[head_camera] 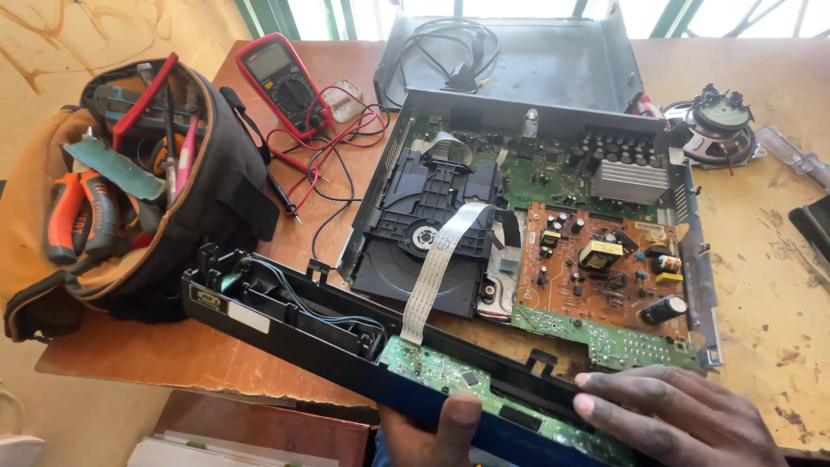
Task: Disassembling and reassembling internal components of a DVD player, including the front panel and ribbon cables
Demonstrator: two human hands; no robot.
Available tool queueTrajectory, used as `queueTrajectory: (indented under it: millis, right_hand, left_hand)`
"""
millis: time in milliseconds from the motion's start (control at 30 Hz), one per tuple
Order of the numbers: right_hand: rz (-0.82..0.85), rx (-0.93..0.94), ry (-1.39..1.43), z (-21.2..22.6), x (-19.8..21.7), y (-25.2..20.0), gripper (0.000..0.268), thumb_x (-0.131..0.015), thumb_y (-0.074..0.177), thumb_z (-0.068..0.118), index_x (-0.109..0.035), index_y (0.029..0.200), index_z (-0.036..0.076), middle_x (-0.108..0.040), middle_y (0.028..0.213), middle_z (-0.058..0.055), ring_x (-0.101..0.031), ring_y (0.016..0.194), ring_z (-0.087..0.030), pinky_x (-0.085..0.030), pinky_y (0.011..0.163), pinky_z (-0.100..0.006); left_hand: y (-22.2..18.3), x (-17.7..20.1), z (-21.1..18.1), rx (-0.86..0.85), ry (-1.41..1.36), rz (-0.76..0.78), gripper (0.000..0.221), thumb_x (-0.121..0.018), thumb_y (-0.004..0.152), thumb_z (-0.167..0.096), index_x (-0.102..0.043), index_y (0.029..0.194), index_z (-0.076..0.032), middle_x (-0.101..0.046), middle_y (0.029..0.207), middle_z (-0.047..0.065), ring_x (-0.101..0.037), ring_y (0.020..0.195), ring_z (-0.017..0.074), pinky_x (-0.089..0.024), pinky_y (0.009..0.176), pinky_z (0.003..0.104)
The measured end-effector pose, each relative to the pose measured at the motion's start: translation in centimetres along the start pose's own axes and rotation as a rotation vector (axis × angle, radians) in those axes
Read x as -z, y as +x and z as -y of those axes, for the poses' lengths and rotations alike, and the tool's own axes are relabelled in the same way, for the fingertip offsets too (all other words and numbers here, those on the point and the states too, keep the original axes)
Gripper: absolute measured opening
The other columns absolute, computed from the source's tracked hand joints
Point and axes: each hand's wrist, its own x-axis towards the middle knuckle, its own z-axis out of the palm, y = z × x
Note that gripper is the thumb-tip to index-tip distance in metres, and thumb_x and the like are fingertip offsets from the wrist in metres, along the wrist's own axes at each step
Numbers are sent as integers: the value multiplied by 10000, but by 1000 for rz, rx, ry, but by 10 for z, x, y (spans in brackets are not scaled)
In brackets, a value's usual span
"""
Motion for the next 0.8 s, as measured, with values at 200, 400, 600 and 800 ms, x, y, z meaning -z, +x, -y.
queueTrajectory:
  millis: [200,400,600,800]
  right_hand:
    - [192,9,36,-30,-15,-31,744,-780,797,533,-546,1493,411,-612,1545,111,-710,1246,-171,-586,885,-478]
    - [334,-14,434,-82,-39,-87,583,-692,912,412,-564,1466,282,-621,1532,-21,-715,1358,-211,-651,1014,-425]
    - [30,-207,289,-116,-75,-131,465,-716,777,405,-787,1201,228,-798,1260,16,-829,1154,-114,-688,1013,-306]
    - [-172,-510,124,-16,-32,-82,557,-733,701,317,-750,1252,243,-741,1198,7,-770,1050,-94,-587,952,-248]
  left_hand:
    - [0,21,-4,36,141,-17,1078,-826,658,-361,-350,1608,-179,-673,1416,200,-679,1219,316,-508,1000,432]
    - [36,39,-69,-174,330,-247,846,-642,721,-204,-425,1530,-80,-631,1359,146,-612,1199,266,-465,1025,384]
    - [62,19,-130,-162,849,-104,800,-695,799,-328,-460,1524,-85,-664,831,127,-648,903,178,-509,843,278]
    - [77,0,-139,-57,1091,115,466,-716,828,-310,-675,1228,-75,-645,920,54,-659,719,172,-586,584,314]
